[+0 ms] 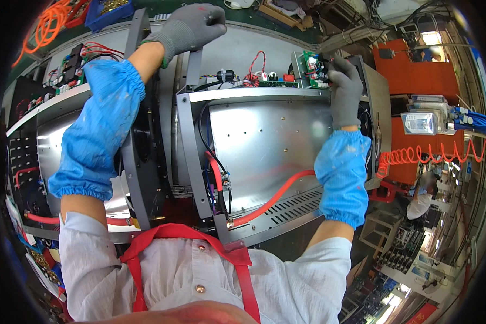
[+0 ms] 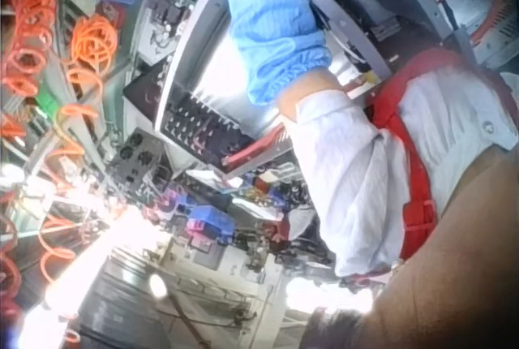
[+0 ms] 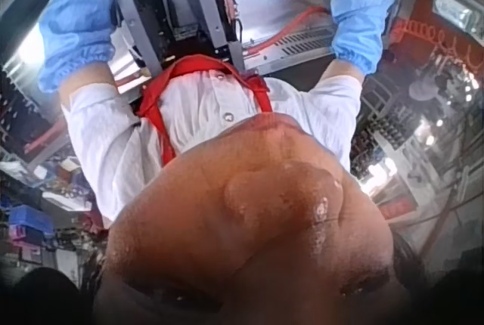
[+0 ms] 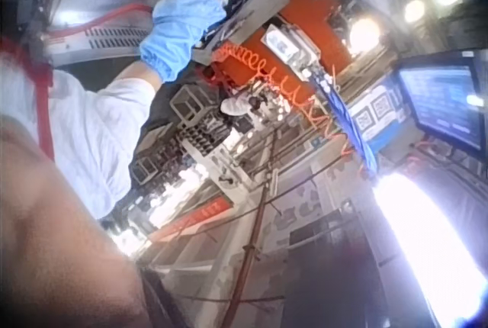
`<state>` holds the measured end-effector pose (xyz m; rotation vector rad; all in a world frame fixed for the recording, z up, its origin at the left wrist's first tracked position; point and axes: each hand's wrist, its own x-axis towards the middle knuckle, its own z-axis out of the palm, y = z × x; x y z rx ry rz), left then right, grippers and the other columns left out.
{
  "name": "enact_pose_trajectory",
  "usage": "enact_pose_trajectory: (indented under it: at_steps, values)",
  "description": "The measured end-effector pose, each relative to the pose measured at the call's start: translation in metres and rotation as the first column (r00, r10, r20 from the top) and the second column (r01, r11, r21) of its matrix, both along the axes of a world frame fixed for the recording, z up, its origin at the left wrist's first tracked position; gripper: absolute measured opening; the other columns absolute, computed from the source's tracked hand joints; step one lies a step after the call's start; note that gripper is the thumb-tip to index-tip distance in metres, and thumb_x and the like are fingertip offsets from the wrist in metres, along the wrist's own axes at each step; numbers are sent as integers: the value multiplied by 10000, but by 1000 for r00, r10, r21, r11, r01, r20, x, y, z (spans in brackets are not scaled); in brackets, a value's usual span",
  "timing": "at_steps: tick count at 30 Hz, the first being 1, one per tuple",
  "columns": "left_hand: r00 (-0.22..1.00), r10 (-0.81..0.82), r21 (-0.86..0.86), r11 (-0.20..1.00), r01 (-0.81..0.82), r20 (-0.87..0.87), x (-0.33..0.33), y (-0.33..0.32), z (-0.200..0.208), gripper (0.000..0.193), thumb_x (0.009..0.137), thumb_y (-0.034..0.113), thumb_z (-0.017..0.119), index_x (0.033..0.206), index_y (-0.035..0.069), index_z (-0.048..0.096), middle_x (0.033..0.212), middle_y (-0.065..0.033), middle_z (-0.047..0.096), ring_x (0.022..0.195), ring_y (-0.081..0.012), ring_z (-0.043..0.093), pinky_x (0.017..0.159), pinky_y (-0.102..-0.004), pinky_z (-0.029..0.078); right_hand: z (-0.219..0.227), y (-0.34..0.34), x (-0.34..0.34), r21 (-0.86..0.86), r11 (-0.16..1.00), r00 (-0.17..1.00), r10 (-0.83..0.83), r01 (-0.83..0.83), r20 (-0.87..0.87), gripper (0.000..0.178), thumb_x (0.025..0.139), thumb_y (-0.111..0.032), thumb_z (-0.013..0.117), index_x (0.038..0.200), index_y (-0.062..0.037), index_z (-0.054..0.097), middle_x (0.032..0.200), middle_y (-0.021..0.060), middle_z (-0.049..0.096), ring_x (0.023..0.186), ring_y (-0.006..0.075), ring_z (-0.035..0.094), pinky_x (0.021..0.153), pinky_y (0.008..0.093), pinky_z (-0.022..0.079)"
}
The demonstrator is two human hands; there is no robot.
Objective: The recorder is seen gathering metal components from a box and then assembling/wiring a large metal electronics enclosure at a workbench.
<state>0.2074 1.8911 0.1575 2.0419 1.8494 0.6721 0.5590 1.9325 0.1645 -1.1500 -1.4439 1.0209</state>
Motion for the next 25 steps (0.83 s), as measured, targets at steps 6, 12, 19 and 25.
enact_pose_trajectory:
  at_steps: [6,12,19,25]
  values:
    - [994,30,128,992,-17,-101,-15,7,-20,283,858,355,577,976,118,676,915,-114,686,870,-249,674,802,-385,526,47,-128,-51,-145,971,891,232,-189,390,327,840,-93,557,1136,42,597,1061,95,609,978,163,583,891,291,460]
    - [988,123,260,961,-97,-88,-27,18,-21,389,840,421,545,967,98,719,924,-175,697,877,-335,681,789,-462,533,42,-276,-120,32,717,473,425,-696,772,611,798,-241,714,1301,13,477,1261,249,504,1163,419,500,974,478,424]
    - [999,6,538,843,-24,37,33,-37,-5,249,694,294,584,844,160,731,753,-86,678,740,-335,656,674,-466,529,13,-299,-120,211,737,513,209,-642,832,685,747,-167,712,1349,6,434,1332,246,440,1218,421,454,1019,466,383]
    - [952,47,596,789,151,-304,-57,-156,63,225,733,352,611,877,227,731,932,-68,678,894,-308,650,759,-475,513,0,-303,-120,101,801,568,323,-590,757,677,825,-137,690,1421,-20,392,1351,182,489,1247,329,503,1049,406,394]
